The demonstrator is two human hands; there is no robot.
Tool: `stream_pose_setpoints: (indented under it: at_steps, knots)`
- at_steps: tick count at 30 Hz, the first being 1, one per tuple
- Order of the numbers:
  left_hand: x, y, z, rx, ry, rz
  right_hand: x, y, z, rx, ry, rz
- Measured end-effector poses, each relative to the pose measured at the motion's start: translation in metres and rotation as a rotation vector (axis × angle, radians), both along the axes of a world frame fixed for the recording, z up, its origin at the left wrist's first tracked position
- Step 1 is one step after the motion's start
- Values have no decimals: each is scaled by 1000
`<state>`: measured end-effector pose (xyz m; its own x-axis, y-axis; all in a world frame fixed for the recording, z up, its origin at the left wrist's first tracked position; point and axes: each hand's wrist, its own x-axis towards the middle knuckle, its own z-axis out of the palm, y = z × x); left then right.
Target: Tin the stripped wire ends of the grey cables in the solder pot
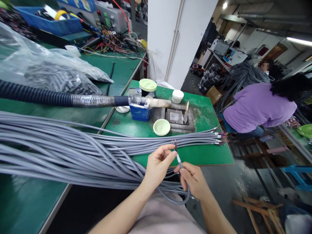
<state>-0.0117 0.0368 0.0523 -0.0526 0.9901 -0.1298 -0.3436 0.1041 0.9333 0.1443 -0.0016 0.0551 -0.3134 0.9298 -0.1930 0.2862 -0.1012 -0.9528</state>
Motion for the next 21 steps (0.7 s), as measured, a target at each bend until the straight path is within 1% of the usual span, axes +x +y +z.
stream_pose_setpoints:
  at_steps: [7, 11, 16, 18, 21]
  knots:
    - [-1, 2, 1, 43, 39, 43, -4, 2, 1, 39, -60, 19]
    - [-1, 5, 3, 91, 134, 85, -7, 3, 2, 52, -82, 20]
    - [1, 5, -3, 138, 175, 163, -11, 3, 3, 59, -87, -41]
    - [1, 3, -7, 199, 219, 219, -12, 4, 4, 59, -78, -65]
    - [0, -1, -13, 362, 343, 288, -14, 5, 3, 38, -39, -84]
